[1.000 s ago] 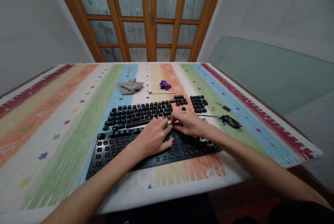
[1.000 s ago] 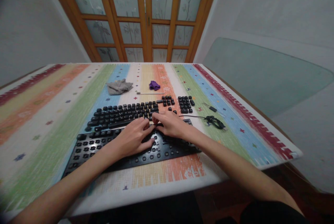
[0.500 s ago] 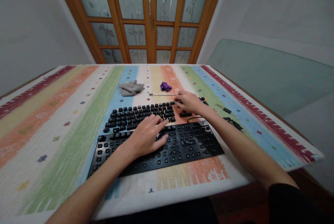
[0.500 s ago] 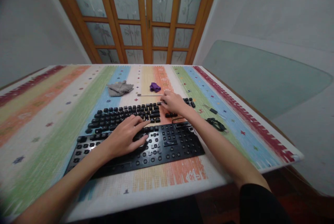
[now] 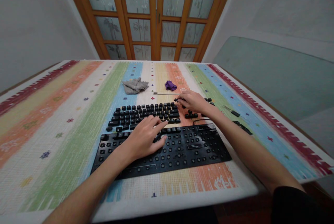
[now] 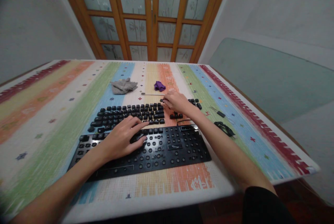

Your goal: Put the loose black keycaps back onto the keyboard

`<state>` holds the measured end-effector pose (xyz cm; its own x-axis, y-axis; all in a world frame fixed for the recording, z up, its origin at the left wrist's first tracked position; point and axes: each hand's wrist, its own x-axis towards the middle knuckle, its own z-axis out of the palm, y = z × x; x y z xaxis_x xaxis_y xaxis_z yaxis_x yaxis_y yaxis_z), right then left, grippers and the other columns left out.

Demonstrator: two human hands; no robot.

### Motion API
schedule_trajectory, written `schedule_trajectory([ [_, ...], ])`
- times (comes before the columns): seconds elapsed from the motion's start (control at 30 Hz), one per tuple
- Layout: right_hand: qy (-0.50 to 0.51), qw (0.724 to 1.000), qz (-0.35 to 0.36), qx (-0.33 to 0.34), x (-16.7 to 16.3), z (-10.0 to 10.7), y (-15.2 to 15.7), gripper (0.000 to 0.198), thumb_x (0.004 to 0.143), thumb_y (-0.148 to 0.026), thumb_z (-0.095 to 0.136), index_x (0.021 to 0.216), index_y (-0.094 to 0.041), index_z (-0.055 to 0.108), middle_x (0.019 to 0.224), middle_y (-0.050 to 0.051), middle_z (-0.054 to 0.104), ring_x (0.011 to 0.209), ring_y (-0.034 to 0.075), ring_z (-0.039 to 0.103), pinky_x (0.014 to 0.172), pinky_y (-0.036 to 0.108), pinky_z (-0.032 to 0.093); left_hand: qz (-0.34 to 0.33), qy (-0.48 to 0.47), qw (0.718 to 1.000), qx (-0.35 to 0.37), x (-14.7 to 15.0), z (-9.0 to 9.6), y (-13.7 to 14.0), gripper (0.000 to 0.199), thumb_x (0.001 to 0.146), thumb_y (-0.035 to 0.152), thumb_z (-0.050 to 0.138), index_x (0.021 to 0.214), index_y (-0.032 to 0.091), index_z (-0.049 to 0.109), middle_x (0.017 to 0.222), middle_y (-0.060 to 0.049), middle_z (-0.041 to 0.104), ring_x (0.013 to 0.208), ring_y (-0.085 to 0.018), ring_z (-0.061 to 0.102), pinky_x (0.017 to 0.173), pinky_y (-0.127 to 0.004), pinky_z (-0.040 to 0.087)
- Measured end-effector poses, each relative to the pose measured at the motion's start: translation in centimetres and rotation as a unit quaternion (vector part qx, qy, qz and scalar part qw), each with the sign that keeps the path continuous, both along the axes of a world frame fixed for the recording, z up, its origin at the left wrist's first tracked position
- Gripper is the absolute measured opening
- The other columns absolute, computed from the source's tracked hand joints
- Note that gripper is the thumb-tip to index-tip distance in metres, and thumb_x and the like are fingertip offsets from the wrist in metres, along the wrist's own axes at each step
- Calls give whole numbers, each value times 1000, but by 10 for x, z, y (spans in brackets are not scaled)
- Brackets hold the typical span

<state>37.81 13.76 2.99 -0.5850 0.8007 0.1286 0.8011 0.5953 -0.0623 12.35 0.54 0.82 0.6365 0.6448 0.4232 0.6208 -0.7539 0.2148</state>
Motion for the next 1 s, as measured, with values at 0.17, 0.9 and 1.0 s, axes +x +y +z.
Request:
schedule_trajectory([
  [0.17, 143, 987, 62, -42, 6, 13, -44, 16, 95, -26, 57, 100, -17, 69, 84, 5, 70, 73, 15, 61, 71, 29, 45, -11, -10, 1000, 23, -2, 2, -4, 33, 96, 29, 51, 124, 12, 59, 102, -10, 61, 92, -23, 53, 83, -40, 50],
  [0.9, 212, 959, 181, 47, 2, -26, -134, 16, 99, -20, 55, 99, -16, 70, 95, 8, 73, 87, 18, 64, 77, 33, 53, -67, 8, 998, 16, 11, -5, -18, 29, 96, 25, 51, 120, 13, 63, 100, -10, 61, 91, -23, 54, 83, -40, 50],
  [1.0, 223, 956, 180, 58, 1, -30, -134, 14, 98, -20, 56, 98, -15, 69, 95, 7, 74, 86, 18, 65, 80, 34, 53, -66, 11, 998, 14, 11, -6, -18, 30, 97, 26, 50, 121, 13, 62, 100, -10, 61, 91, -23, 54, 83, -41, 50],
])
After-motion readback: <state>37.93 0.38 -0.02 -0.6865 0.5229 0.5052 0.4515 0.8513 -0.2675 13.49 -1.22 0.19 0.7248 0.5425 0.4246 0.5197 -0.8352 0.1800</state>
